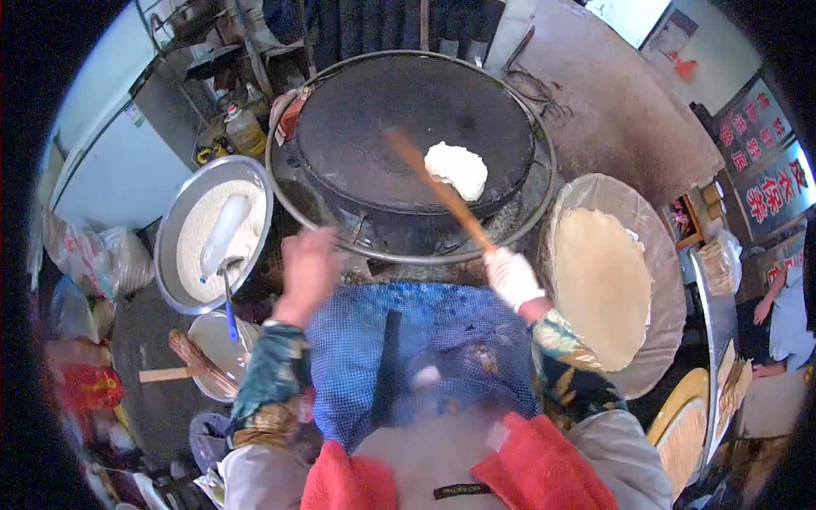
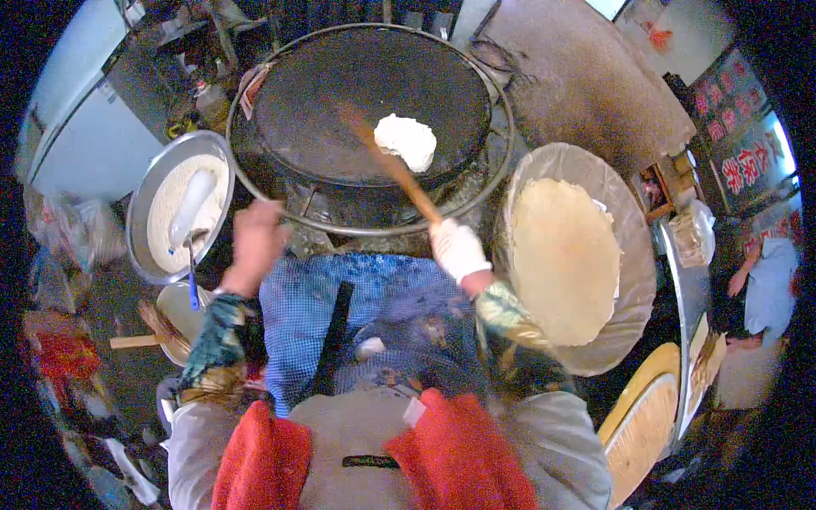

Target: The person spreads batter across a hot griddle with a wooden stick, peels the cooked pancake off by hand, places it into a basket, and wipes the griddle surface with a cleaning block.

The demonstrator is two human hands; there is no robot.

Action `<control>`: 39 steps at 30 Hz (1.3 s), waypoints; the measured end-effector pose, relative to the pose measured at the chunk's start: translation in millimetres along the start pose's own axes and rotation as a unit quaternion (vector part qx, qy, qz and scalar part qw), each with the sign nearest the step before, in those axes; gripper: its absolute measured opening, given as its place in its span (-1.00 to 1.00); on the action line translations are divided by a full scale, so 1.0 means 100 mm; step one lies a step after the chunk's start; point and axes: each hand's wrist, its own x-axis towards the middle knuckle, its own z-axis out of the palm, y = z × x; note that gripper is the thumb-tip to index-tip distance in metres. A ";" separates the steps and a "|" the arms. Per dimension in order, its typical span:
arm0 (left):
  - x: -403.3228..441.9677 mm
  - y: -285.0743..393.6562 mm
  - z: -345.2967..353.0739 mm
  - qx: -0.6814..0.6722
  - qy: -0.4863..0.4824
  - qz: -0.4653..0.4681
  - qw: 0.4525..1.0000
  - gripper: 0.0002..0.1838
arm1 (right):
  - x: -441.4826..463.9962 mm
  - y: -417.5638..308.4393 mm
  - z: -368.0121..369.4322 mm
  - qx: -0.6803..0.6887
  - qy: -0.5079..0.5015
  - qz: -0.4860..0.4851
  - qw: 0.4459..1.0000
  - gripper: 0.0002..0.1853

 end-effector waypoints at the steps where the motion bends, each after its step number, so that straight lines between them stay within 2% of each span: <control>1: 0.04 0.44 0.09 0.027 -0.022 0.036 0.999 -0.58 | 0.11 0.27 0.19 0.011 0.040 0.067 0.997 -0.66; 2: 0.05 0.83 0.18 0.037 -0.086 0.044 0.995 -0.51 | 0.15 0.16 0.01 0.024 0.062 0.082 0.994 -0.65; 3: -0.02 0.98 0.61 0.035 0.024 0.099 0.994 -0.50 | 0.16 0.08 -0.04 0.019 0.059 0.072 0.995 -0.65; 5: -0.04 1.35 0.94 0.059 -0.057 0.062 0.995 -0.30 | 0.12 -0.04 -0.10 0.035 -0.001 0.008 0.999 -0.62; 6: -0.04 1.45 1.05 0.074 -0.072 0.050 0.993 -0.28 | 0.09 -0.16 -0.20 0.063 -0.018 0.064 0.996 -0.59; 7: -0.07 1.54 1.15 0.088 -0.090 0.039 0.991 -0.26 | 0.06 -0.02 -0.17 0.053 -0.026 0.063 0.996 -0.59; 9: -0.09 1.57 1.27 0.105 -0.082 0.044 0.990 -0.30 | 0.25 0.17 -0.15 0.017 0.032 0.121 0.992 -0.61; 11: -0.17 1.54 1.33 0.133 -0.086 0.048 0.986 -0.33 | 0.22 0.09 -0.17 0.044 0.030 0.116 0.992 -0.60; 13: -0.15 1.50 1.40 0.204 -0.019 0.076 0.976 -0.41 | 0.15 -0.05 -0.28 0.053 -0.001 0.096 0.994 -0.59; 14: -0.16 1.50 1.43 0.193 -0.023 0.071 0.978 -0.44 | 0.11 -0.01 -0.20 0.042 -0.005 0.094 0.995 -0.57; 15: -0.17 1.51 1.40 0.191 -0.031 0.075 0.978 -0.44 | 0.14 0.13 -0.17 0.036 0.010 0.137 0.990 -0.57; 18: -0.14 1.57 1.26 0.216 -0.042 0.060 0.974 -0.47 | 0.26 0.23 -0.16 0.023 0.060 0.114 0.991 -0.57; 21: -0.14 1.54 1.27 0.219 -0.058 0.058 0.972 -0.48 | 0.16 0.13 -0.18 -0.012 0.035 0.080 0.996 -0.60; 22: -0.16 1.54 1.26 0.217 -0.059 0.060 0.973 -0.48 | 0.17 0.19 -0.17 0.020 0.015 0.125 0.992 -0.61; 25: -0.15 1.50 1.25 0.223 -0.105 0.049 0.968 -0.45 | 0.33 0.32 -0.13 0.002 0.078 0.111 0.991 -0.59; 27: -0.14 1.43 1.26 0.228 -0.115 0.046 0.966 -0.44 | 0.33 0.19 -0.20 0.048 0.039 0.117 0.991 -0.59; 29: -0.13 1.38 1.17 0.229 -0.111 0.037 0.966 -0.44 | 0.18 0.01 -0.24 0.006 0.004 0.078 0.997 -0.59; 32: -0.18 1.38 1.10 0.221 -0.113 0.035 0.968 -0.44 | 0.30 0.39 -0.14 0.010 0.052 0.135 0.989 -0.60; 33: -0.21 1.35 1.09 0.220 -0.112 0.032 0.968 -0.44 | 0.35 0.38 -0.16 -0.020 0.062 0.127 0.990 -0.60; 34: -0.25 1.31 1.14 0.233 -0.052 0.038 0.970 -0.48 | 0.34 0.34 -0.16 -0.009 0.066 0.104 0.992 -0.60; 35: -0.25 1.26 1.16 0.235 -0.050 0.034 0.970 -0.48 | 0.35 0.31 -0.18 0.000 0.073 0.080 0.994 -0.60; 37: -0.24 1.21 1.18 0.220 -0.056 0.022 0.974 -0.48 | 0.19 -0.09 -0.43 0.016 0.007 0.078 0.997 -0.60; 38: -0.23 1.18 1.17 0.215 -0.054 0.014 0.975 -0.48 | 0.10 -0.06 -0.25 -0.005 -0.008 0.015 1.000 -0.59; 39: -0.26 1.16 1.16 0.209 -0.047 0.008 0.977 -0.49 | 0.05 0.02 -0.09 0.007 -0.035 0.040 0.999 -0.60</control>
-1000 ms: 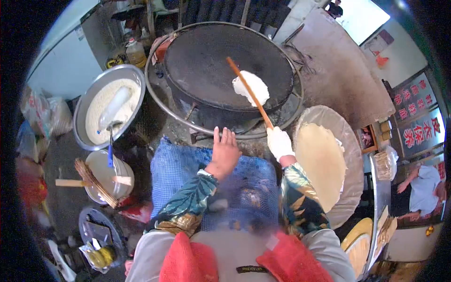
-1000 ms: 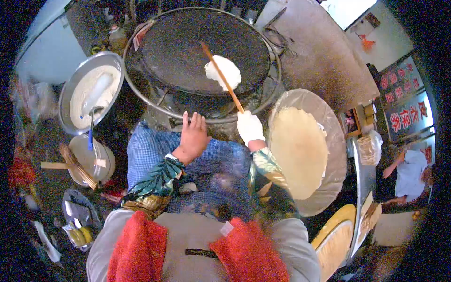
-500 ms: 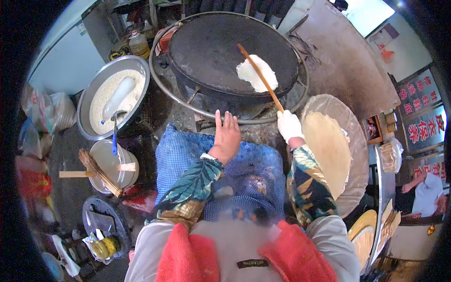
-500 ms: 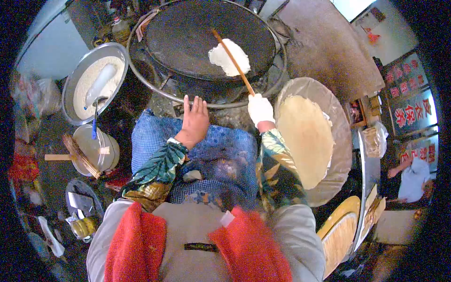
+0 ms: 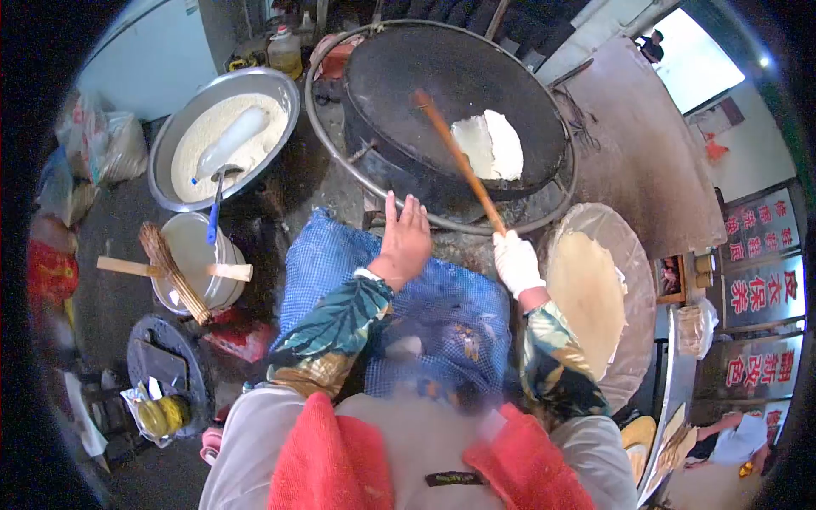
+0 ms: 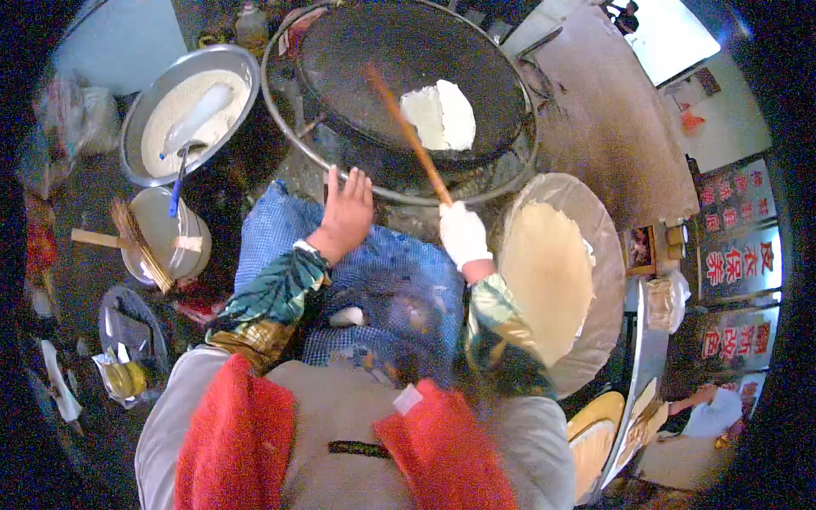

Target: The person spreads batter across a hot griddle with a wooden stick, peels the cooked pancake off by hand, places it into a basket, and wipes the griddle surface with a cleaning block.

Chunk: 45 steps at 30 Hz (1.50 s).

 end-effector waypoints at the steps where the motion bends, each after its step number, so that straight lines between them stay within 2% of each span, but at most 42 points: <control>1: 0.00 -0.03 0.00 -0.004 0.010 -0.004 1.000 -0.49 | 0.03 0.10 -0.05 -0.022 0.016 0.019 0.999 -0.61; 2: 0.03 -0.07 0.01 -0.006 0.011 -0.007 1.000 -0.49 | 0.13 0.23 -0.15 -0.043 0.036 0.035 0.998 -0.61; 3: 0.01 -0.11 0.02 -0.002 0.011 -0.008 1.000 -0.49 | 0.24 0.35 -0.13 -0.017 0.061 0.109 0.992 -0.61; 6: -0.02 -0.21 -0.03 0.017 0.002 -0.004 1.000 -0.50 | 0.30 0.24 -0.17 -0.042 0.088 0.059 0.993 -0.61; 8: -0.04 -0.23 0.02 -0.006 -0.001 -0.032 0.999 -0.49 | 0.22 0.10 -0.18 -0.067 0.039 0.053 0.996 -0.61; 10: -0.03 -0.30 0.04 -0.023 0.020 -0.034 0.999 -0.50 | 0.30 0.30 -0.17 -0.048 0.077 0.097 0.991 -0.60; 12: -0.01 -0.36 0.11 -0.031 0.026 -0.043 0.998 -0.51 | 0.52 0.46 -0.03 -0.054 0.105 0.081 0.990 -0.59; 16: -0.01 -0.50 0.09 -0.032 0.040 -0.064 0.997 -0.54 | 0.27 0.01 -0.25 -0.012 0.067 0.020 0.997 -0.58; 17: 0.00 -0.56 0.07 -0.027 0.045 -0.071 0.996 -0.54 | 0.24 0.10 -0.01 -0.055 0.060 -0.018 0.996 -0.57; 18: -0.02 -0.56 0.08 -0.025 0.045 -0.072 0.996 -0.54 | 0.19 0.19 0.00 -0.056 0.051 -0.015 0.997 -0.57; 20: 0.02 -0.63 0.13 -0.031 0.048 -0.080 0.995 -0.55 | 0.33 0.44 -0.05 -0.025 0.083 0.079 0.993 -0.58; 21: 0.01 -0.65 0.11 -0.012 0.027 -0.088 0.996 -0.54 | 0.39 0.45 -0.10 -0.053 0.118 0.051 0.990 -0.58; 23: 0.03 -0.71 0.04 0.018 -0.019 -0.097 0.995 -0.53 | 0.44 0.41 -0.13 -0.042 0.095 0.055 0.993 -0.59; 25: 0.06 -0.80 0.10 0.014 -0.016 -0.102 0.995 -0.53 | 0.35 0.14 -0.29 -0.050 0.054 0.073 0.995 -0.59; 26: 0.06 -0.83 0.16 0.005 -0.021 -0.111 0.994 -0.53 | 0.34 0.22 -0.12 -0.066 0.032 0.062 0.995 -0.59; 28: 0.06 -0.87 0.15 0.030 -0.014 -0.108 0.994 -0.54 | 0.44 0.53 -0.01 -0.051 0.090 0.093 0.990 -0.59; 30: 0.06 -0.98 0.15 0.031 -0.009 -0.118 0.993 -0.55 | 0.48 0.56 -0.02 -0.044 0.099 0.091 0.990 -0.59; 32: 0.05 -1.05 0.16 -0.008 0.013 -0.132 0.991 -0.51 | 0.44 0.39 -0.12 -0.001 0.108 0.043 0.993 -0.58; 34: 0.02 -0.97 -0.04 -0.016 0.007 -0.124 0.992 -0.51 | 0.21 0.09 -0.26 -0.010 0.037 0.024 0.999 -0.58; 36: -0.02 -0.74 -0.06 -0.076 0.009 -0.055 0.996 -0.52 | 0.17 0.32 0.07 -0.023 0.030 0.019 0.999 -0.58; 37: -0.05 -0.57 0.03 -0.074 0.039 -0.023 0.996 -0.51 | 0.23 0.43 0.05 0.013 0.063 0.090 0.994 -0.58; 38: -0.06 -0.42 0.11 -0.071 0.071 0.009 0.995 -0.49 | 0.32 0.59 0.02 0.018 0.091 0.093 0.991 -0.58; 42: -0.11 -0.28 0.07 -0.009 0.075 -0.007 0.997 -0.45 | 0.36 0.35 -0.22 0.020 0.089 0.059 0.994 -0.60; 43: -0.12 -0.33 0.08 -0.008 0.070 -0.009 0.997 -0.44 | 0.29 0.26 -0.27 -0.033 0.072 0.043 0.996 -0.61; 44: -0.13 -0.36 0.09 -0.009 0.063 -0.013 0.998 -0.43 | 0.31 0.44 -0.02 -0.043 0.064 0.031 0.997 -0.61; 45: -0.13 -0.42 0.06 -0.004 0.056 -0.007 0.998 -0.44 | 0.33 0.57 0.01 -0.048 0.081 0.065 0.993 -0.61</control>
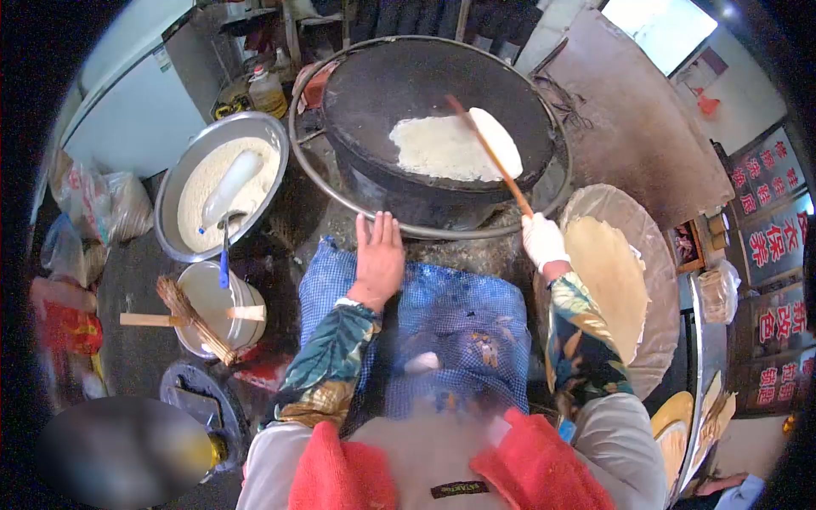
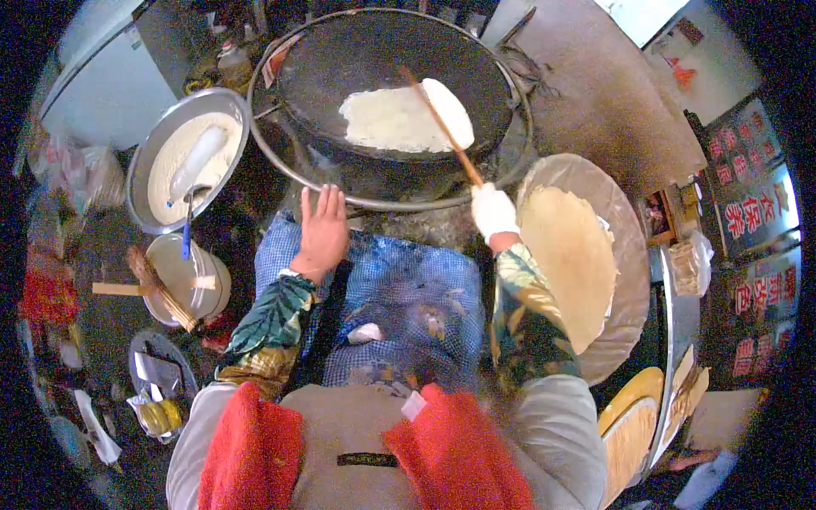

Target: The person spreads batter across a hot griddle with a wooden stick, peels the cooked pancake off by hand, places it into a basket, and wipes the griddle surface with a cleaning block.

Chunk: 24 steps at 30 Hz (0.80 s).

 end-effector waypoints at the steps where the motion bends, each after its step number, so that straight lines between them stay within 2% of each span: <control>1: 0.04 -0.04 -0.04 0.002 0.006 0.004 1.000 -0.44 | 0.10 0.06 0.00 -0.005 0.021 0.033 0.999 -0.61; 3: 0.04 -0.10 -0.11 -0.026 -0.076 -0.011 0.997 -0.45 | 0.17 0.06 0.00 0.005 0.045 0.021 0.999 -0.61; 5: 0.07 -0.17 -0.05 0.018 -0.070 -0.003 0.997 -0.46 | 0.20 -0.17 -0.21 0.064 -0.017 0.019 0.998 -0.61; 7: 0.08 -0.22 -0.04 0.001 -0.079 -0.036 0.996 -0.46 | -0.03 -0.35 -0.33 0.047 -0.066 -0.052 0.995 -0.58; 9: 0.04 -0.27 -0.02 -0.012 -0.075 -0.042 0.996 -0.46 | -0.13 -0.23 -0.13 0.037 -0.063 -0.019 0.997 -0.59; 11: 0.10 -0.37 0.05 0.011 -0.038 -0.049 0.998 -0.48 | 0.10 0.15 0.01 -0.002 0.023 0.006 1.000 -0.61; 12: 0.10 -0.41 0.06 0.027 -0.033 -0.051 0.998 -0.48 | 0.15 0.20 0.02 -0.013 0.069 -0.015 0.997 -0.62; 17: 0.18 -0.58 -0.05 0.047 -0.061 -0.089 0.993 -0.48 | 0.06 -0.22 -0.20 0.015 -0.020 -0.039 0.999 -0.60; 18: 0.20 -0.66 0.13 0.060 -0.043 -0.096 0.993 -0.49 | 0.09 -0.08 -0.02 0.036 -0.003 -0.016 0.999 -0.60; 19: 0.23 -0.68 0.05 0.058 -0.071 -0.107 0.990 -0.50 | 0.15 -0.01 -0.04 0.021 -0.002 0.026 0.999 -0.58; 21: 0.25 -0.79 0.06 0.056 -0.080 -0.113 0.989 -0.50 | 0.28 0.04 0.01 0.014 0.049 0.006 0.999 -0.56; 24: 0.27 -0.98 0.17 0.030 -0.056 -0.118 0.991 -0.54 | 0.19 -0.19 -0.10 0.034 -0.003 -0.039 0.999 -0.58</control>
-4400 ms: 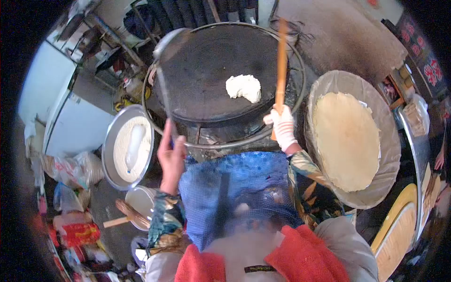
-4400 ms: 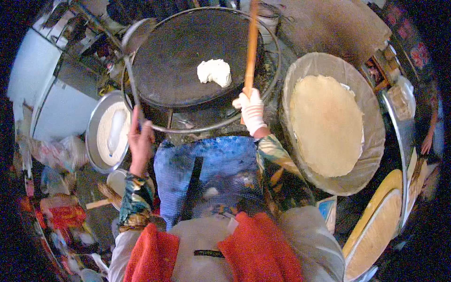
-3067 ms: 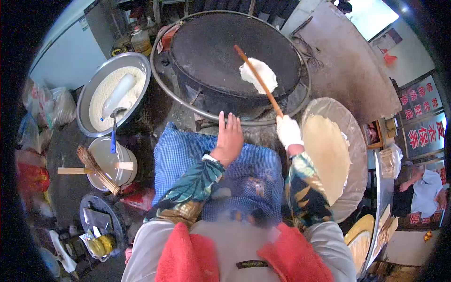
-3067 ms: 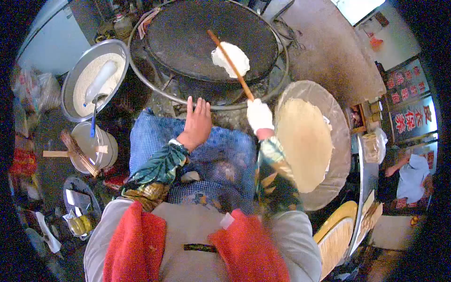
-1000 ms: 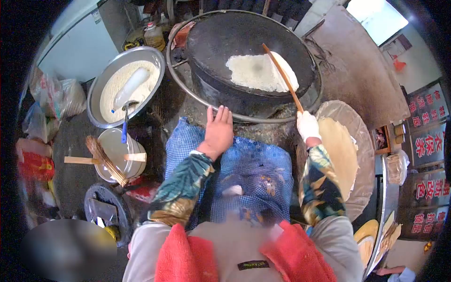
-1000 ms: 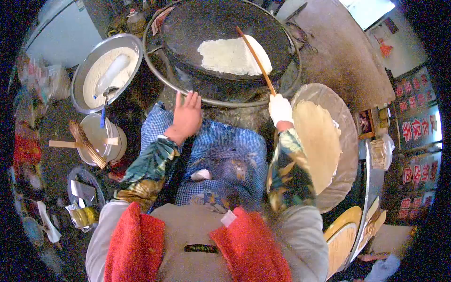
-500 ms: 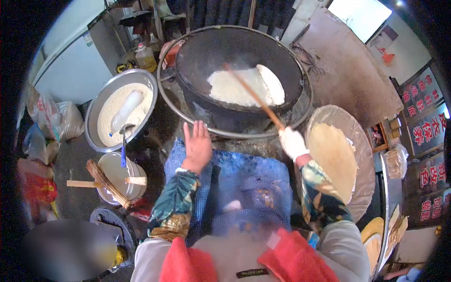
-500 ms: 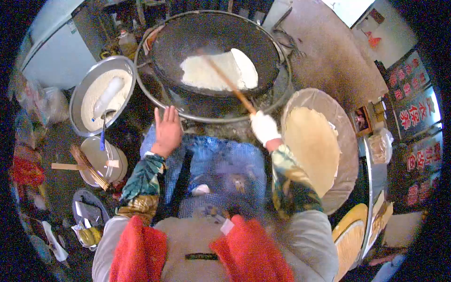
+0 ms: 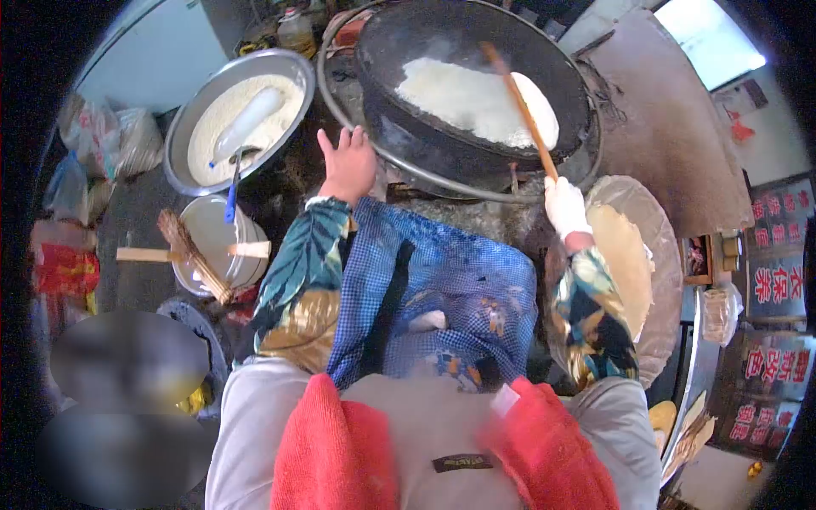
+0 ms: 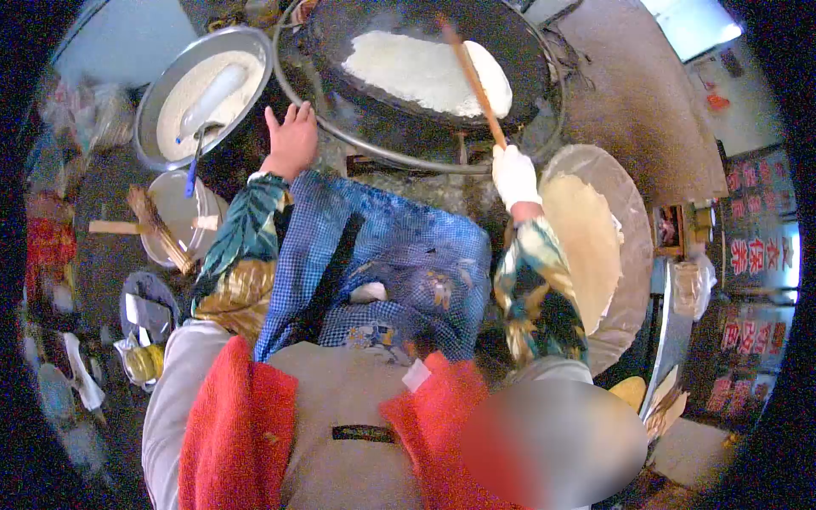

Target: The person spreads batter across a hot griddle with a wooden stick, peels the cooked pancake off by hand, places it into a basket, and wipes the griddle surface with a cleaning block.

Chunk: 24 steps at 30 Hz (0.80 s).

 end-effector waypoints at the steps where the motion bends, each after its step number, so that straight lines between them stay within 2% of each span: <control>1: 0.02 -0.03 -0.03 0.006 -0.007 -0.008 1.000 -0.56 | -0.16 -0.17 -0.16 0.001 -0.031 -0.009 0.999 -0.59; 2: 0.06 -0.08 -0.08 0.001 -0.013 -0.015 1.000 -0.57 | -0.27 -0.14 -0.01 -0.009 -0.035 -0.045 0.998 -0.59; 4: 0.11 -0.15 -0.03 0.000 -0.017 -0.020 1.000 -0.63 | -0.30 0.08 0.09 -0.011 -0.040 0.034 0.999 -0.56; 5: 0.15 -0.19 0.15 0.029 0.048 -0.025 0.998 -0.63 | -0.16 0.23 0.07 -0.016 -0.013 0.063 0.998 -0.55; 6: 0.14 -0.19 0.09 0.026 0.021 -0.035 0.999 -0.64 | -0.06 0.28 0.05 -0.031 0.027 0.019 0.999 -0.53; 7: 0.17 -0.18 -0.01 0.026 -0.003 -0.042 0.999 -0.64 | -0.06 0.31 0.07 -0.029 0.029 0.020 0.999 -0.53; 9: 0.08 0.04 -0.12 -0.001 0.015 0.007 1.000 -0.66 | -0.05 0.17 -0.01 -0.015 0.040 -0.009 0.999 -0.56; 10: -0.03 0.20 -0.14 -0.027 0.072 0.047 0.996 -0.69 | -0.13 -0.07 -0.18 -0.006 -0.013 0.033 0.999 -0.57; 11: -0.14 0.39 -0.19 -0.046 0.067 0.074 0.994 -0.63 | -0.19 -0.13 -0.16 -0.032 -0.042 0.004 0.999 -0.58; 13: -0.36 0.67 -0.31 -0.091 0.015 0.094 0.991 -0.50 | -0.15 0.16 0.14 -0.022 0.005 0.023 0.999 -0.58; 14: -0.38 0.71 -0.19 -0.064 0.039 0.083 0.994 -0.50 | -0.02 0.28 0.19 -0.023 0.016 0.025 0.999 -0.58; 15: -0.40 0.73 -0.07 -0.035 0.064 0.072 0.995 -0.51 | 0.08 0.35 0.21 -0.021 0.027 0.027 0.999 -0.59; 17: -0.39 0.65 -0.10 -0.042 0.054 0.070 0.995 -0.51 | 0.04 0.01 -0.09 -0.018 0.021 0.040 0.999 -0.59; 19: -0.31 0.54 -0.12 -0.047 0.049 0.062 0.996 -0.51 | -0.08 -0.24 -0.29 0.016 -0.030 0.009 0.999 -0.60; 20: -0.27 0.48 -0.11 -0.042 0.040 0.061 0.996 -0.51 | -0.13 -0.21 -0.13 -0.026 -0.063 -0.022 0.997 -0.60; 21: -0.28 0.45 -0.11 -0.039 0.024 0.064 0.997 -0.51 | -0.15 -0.12 0.03 -0.012 -0.061 -0.001 0.998 -0.61; 24: -0.18 0.32 -0.11 -0.023 0.023 0.064 0.997 -0.51 | 0.09 0.23 0.12 -0.026 0.033 0.060 0.997 -0.62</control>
